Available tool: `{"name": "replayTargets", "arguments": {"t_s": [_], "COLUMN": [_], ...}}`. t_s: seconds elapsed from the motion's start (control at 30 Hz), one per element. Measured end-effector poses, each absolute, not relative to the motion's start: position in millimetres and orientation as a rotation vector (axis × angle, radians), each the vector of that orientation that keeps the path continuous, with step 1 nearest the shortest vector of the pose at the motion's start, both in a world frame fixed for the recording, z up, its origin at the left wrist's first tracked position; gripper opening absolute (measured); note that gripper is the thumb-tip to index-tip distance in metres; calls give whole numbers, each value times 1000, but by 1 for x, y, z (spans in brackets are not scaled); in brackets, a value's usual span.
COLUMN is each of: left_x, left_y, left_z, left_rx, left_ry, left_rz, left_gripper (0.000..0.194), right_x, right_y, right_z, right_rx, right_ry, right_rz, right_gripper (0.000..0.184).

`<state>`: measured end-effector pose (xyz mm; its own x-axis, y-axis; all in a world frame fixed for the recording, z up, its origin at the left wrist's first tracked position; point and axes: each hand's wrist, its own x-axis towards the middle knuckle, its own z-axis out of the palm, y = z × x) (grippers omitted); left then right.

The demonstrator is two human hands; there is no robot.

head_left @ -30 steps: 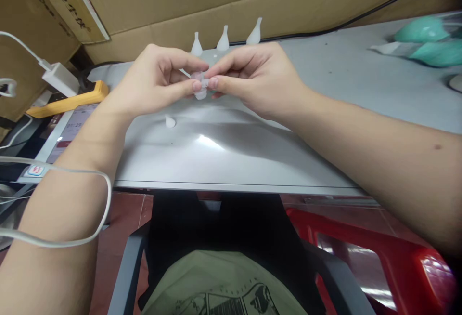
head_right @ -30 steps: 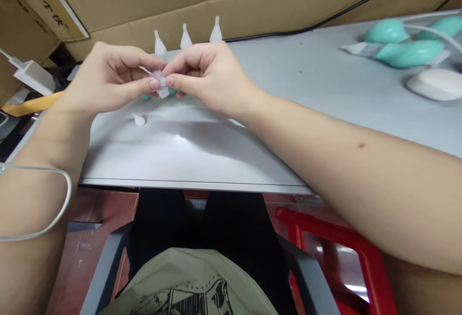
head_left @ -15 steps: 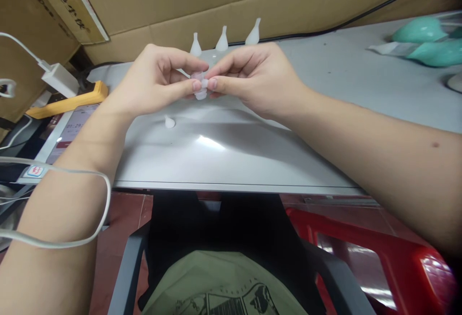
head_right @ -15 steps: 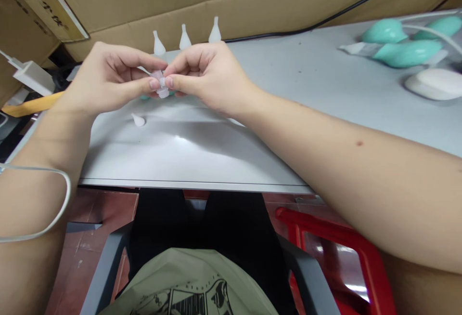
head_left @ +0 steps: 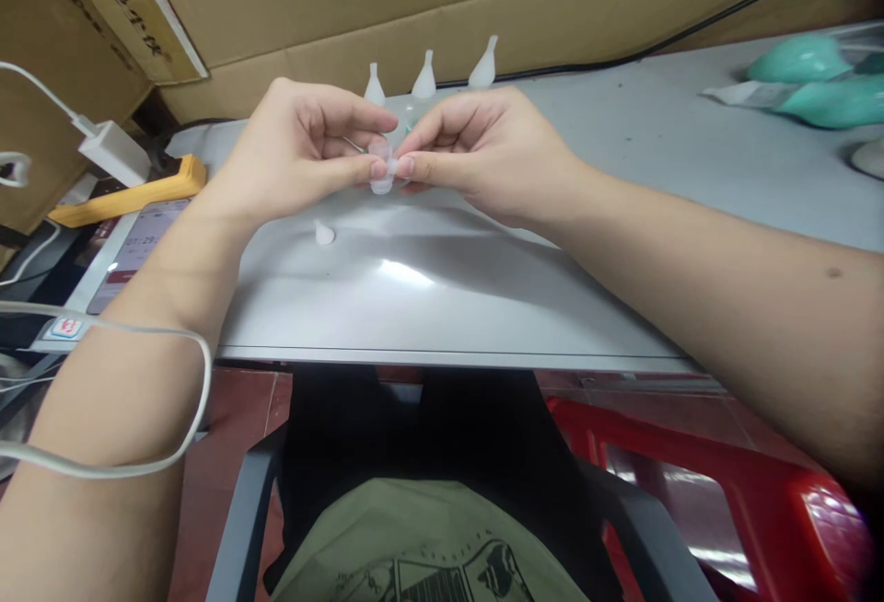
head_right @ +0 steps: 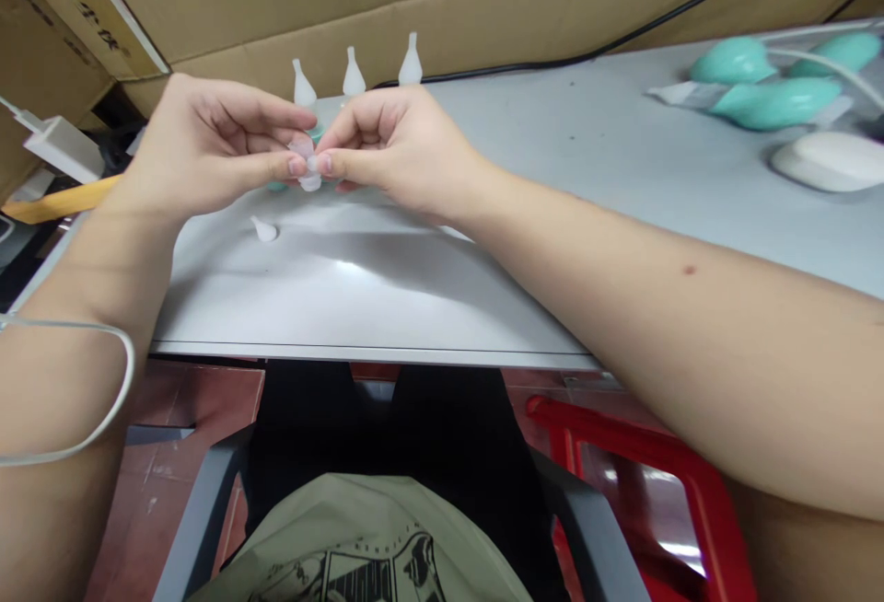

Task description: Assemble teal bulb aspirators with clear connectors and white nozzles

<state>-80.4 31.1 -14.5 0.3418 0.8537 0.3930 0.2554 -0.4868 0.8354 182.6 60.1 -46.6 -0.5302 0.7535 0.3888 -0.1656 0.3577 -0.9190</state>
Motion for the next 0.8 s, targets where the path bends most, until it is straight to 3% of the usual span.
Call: {"name": "replayTargets", "arguments": {"t_s": [0.2, 0.6, 0.8], "left_x": [-79, -74, -78], "left_y": [31, 19, 25], "left_z": [-13, -6, -9], "left_rx": [1933, 1866, 1826], "left_ry": [964, 806, 812], "left_rz": [1144, 1145, 1075], "left_gripper": [49, 44, 68], "right_x": [183, 176, 181], "right_y": [63, 63, 69], "right_z": [-50, -51, -52], "right_rx": [-492, -413, -350], "right_ry": [-1749, -1756, -1888], "right_rz": [1274, 1217, 1063], "right_gripper": [28, 55, 44]}}
